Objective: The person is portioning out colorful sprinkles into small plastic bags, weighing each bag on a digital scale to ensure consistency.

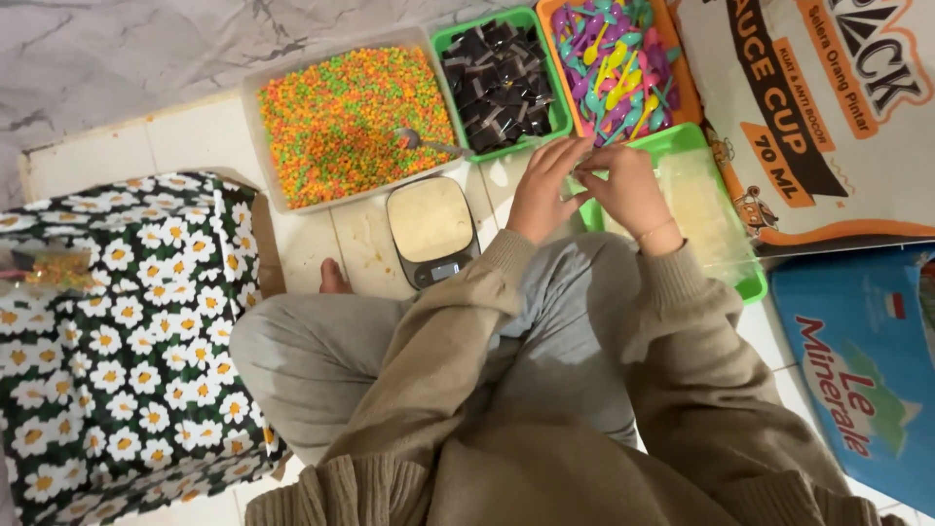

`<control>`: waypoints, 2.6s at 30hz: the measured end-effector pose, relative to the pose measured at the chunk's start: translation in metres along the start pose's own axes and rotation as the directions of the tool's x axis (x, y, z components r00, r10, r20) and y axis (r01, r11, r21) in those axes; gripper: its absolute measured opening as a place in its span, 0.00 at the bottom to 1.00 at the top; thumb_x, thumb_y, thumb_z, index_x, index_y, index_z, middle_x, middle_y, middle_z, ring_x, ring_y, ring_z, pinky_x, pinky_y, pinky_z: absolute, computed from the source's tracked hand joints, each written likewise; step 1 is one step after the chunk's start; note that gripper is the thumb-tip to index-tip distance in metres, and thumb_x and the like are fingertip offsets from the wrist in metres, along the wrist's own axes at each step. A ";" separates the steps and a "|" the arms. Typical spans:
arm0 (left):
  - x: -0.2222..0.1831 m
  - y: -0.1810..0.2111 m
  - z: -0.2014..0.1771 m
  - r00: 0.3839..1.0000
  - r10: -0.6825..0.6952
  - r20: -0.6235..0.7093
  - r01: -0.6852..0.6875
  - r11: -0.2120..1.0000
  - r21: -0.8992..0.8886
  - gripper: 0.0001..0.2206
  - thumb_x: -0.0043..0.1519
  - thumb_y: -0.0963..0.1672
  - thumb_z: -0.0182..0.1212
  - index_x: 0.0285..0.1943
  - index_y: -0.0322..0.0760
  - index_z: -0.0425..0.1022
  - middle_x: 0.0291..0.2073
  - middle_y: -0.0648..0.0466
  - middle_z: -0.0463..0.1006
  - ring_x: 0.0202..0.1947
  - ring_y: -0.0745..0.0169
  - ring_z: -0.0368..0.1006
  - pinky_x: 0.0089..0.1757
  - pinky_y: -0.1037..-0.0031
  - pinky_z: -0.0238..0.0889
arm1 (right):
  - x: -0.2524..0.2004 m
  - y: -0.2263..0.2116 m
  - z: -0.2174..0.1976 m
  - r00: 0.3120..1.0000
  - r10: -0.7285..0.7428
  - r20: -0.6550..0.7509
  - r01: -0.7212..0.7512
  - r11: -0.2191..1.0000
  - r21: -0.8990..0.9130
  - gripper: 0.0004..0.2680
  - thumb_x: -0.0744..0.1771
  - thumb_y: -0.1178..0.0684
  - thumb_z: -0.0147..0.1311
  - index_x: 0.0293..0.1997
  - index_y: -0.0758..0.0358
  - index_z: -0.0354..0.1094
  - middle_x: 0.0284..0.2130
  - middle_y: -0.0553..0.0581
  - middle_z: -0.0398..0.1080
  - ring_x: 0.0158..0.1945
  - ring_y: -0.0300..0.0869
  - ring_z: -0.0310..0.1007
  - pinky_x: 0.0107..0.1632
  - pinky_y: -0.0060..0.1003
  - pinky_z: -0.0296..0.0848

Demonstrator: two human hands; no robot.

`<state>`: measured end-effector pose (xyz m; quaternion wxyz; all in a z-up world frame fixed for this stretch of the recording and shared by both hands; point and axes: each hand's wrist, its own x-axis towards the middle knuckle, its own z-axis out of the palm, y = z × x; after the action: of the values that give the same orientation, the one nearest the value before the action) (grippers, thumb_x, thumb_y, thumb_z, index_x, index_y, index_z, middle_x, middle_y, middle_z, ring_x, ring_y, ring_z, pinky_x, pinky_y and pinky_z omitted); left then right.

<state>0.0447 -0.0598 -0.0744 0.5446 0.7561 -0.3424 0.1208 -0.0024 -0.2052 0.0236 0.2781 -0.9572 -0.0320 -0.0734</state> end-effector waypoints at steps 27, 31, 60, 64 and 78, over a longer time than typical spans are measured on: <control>-0.037 -0.073 -0.248 0.927 -0.315 -0.205 0.350 0.922 0.166 0.40 0.49 0.42 0.82 0.71 0.39 0.62 0.62 0.48 0.71 0.61 0.49 0.70 0.61 0.62 0.63 | 0.095 -0.007 0.161 1.000 -0.004 -0.021 0.015 0.841 0.541 0.04 0.67 0.58 0.62 0.43 0.66 0.79 0.37 0.55 0.76 0.35 0.37 0.71 0.39 0.27 0.70; -0.046 -0.097 -0.276 0.921 -0.249 -0.300 0.323 0.918 0.231 0.38 0.51 0.40 0.78 0.71 0.38 0.61 0.64 0.47 0.69 0.64 0.46 0.66 0.62 0.62 0.60 | 0.113 -0.008 0.208 0.999 -0.040 0.022 0.036 0.985 0.169 0.09 0.64 0.54 0.65 0.45 0.64 0.80 0.35 0.59 0.74 0.34 0.46 0.73 0.40 0.37 0.74; -0.052 -0.142 -0.280 0.734 -0.374 -0.567 0.524 0.843 0.123 0.35 0.51 0.37 0.76 0.67 0.49 0.65 0.59 0.52 0.72 0.60 0.50 0.68 0.57 0.60 0.69 | 0.128 -0.067 0.254 0.804 0.510 0.305 -0.520 0.357 0.776 0.08 0.68 0.55 0.59 0.30 0.69 0.76 0.20 0.51 0.68 0.21 0.33 0.60 0.26 0.26 0.62; -0.048 -0.147 -0.279 0.781 -0.249 -0.573 0.454 0.857 0.246 0.34 0.51 0.38 0.78 0.67 0.42 0.67 0.58 0.52 0.75 0.58 0.51 0.71 0.58 0.61 0.67 | 0.139 -0.058 0.231 0.805 0.523 0.280 -0.489 0.319 0.812 0.07 0.68 0.57 0.59 0.29 0.65 0.76 0.18 0.49 0.68 0.19 0.31 0.59 0.23 0.24 0.59; -0.034 -0.159 -0.269 0.829 -0.305 -0.469 0.477 0.824 0.307 0.33 0.49 0.42 0.80 0.65 0.40 0.69 0.57 0.52 0.77 0.58 0.51 0.69 0.56 0.63 0.67 | 0.183 -0.132 0.142 0.909 0.416 0.007 -0.238 0.505 0.830 0.09 0.67 0.54 0.62 0.26 0.67 0.76 0.19 0.49 0.67 0.20 0.31 0.57 0.24 0.24 0.57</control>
<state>0.1741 0.2246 -0.1098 0.4443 0.8668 -0.0243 0.2252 0.1824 -0.0134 0.0037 0.6969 -0.6963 0.1472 -0.0885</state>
